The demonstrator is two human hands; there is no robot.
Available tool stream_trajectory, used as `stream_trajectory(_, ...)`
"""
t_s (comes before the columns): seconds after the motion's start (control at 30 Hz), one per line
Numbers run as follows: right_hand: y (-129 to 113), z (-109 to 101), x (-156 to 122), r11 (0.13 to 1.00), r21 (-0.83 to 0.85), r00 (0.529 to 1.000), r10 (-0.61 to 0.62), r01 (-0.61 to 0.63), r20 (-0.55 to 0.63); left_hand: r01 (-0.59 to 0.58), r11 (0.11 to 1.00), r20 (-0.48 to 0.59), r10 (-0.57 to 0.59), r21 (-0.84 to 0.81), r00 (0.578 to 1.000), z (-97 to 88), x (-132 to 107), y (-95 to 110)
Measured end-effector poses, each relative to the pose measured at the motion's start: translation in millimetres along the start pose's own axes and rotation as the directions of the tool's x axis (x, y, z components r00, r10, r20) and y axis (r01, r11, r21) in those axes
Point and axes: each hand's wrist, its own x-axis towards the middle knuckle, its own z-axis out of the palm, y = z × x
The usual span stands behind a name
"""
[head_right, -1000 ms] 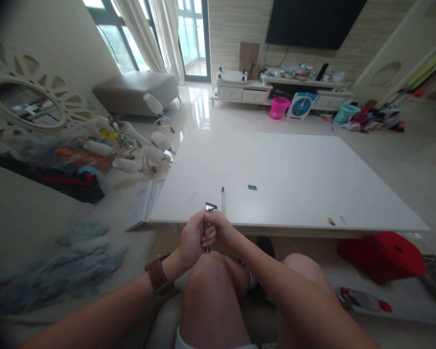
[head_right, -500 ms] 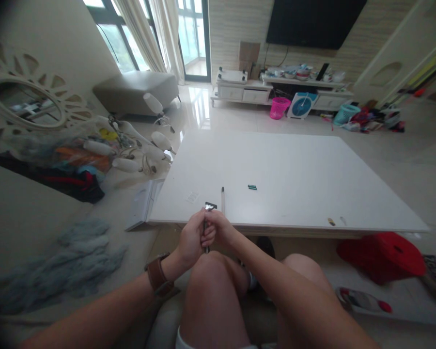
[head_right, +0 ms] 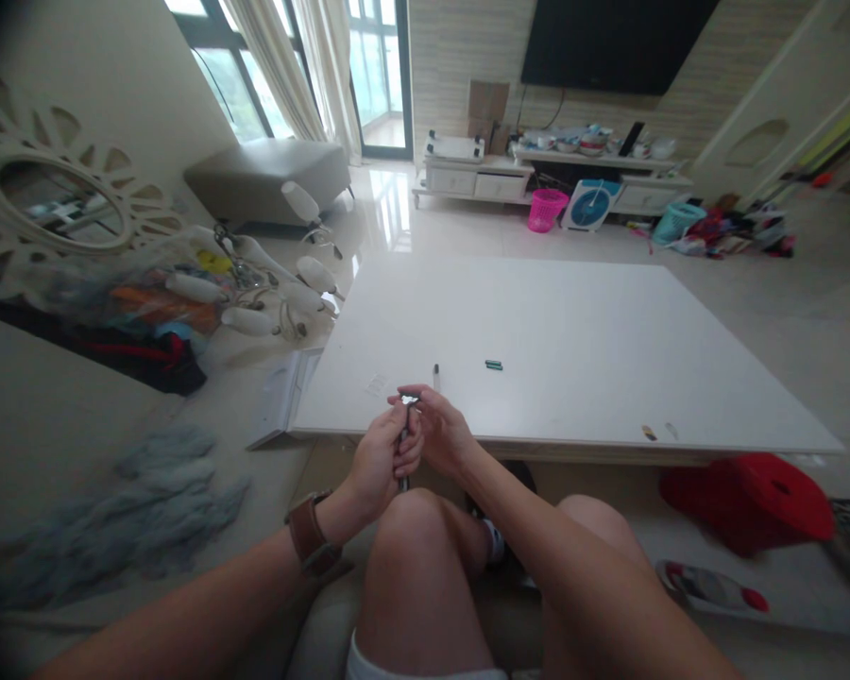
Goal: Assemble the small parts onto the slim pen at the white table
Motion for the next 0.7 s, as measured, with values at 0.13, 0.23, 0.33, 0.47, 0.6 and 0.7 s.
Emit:
stream_trajectory(0.13, 2.7, -2.1, 0.2, 0.999, 0.003, 0.999, 0.045, -0.045, 0.002, 0.007, 1.000, 0.000, -0.007, 0.006, 1.000, -0.7, 0.1, -1.6)
stream_trajectory(0.23, 3.6, -2.8, 0.0, 0.997, 0.018, 0.997, 0.070, -0.071, 0.013, 0.001, 1.000, -0.002, -0.001, 0.012, 1.000, -0.4, 0.3, -1.5)
stream_trajectory(0.33, 3.2, -1.9, -0.6, 0.996, 0.028, 0.996, 0.083, -0.083, 0.015, -0.008, 1.000, 0.001, 0.008, 0.024, 1.000, 0.2, 0.5, -1.0)
stream_trajectory(0.47, 2.0, 0.7, -1.3, 0.997, 0.020, 0.998, 0.069, -0.069, -0.001, -0.020, 0.999, -0.003, 0.020, 0.031, 1.000, 0.9, 0.1, -0.5)
stream_trajectory(0.6, 1.9, 2.1, -1.2, 0.998, 0.022, 0.998, 0.055, -0.056, 0.013, -0.019, 0.999, -0.007, 0.019, 0.035, 1.000, 0.9, -0.1, -0.2)
stream_trajectory(0.7, 1.9, 2.5, -1.1, 0.998, 0.014, 0.999, 0.054, -0.054, 0.008, -0.020, 0.999, -0.007, 0.021, 0.040, 1.000, 0.5, -0.3, 0.0)
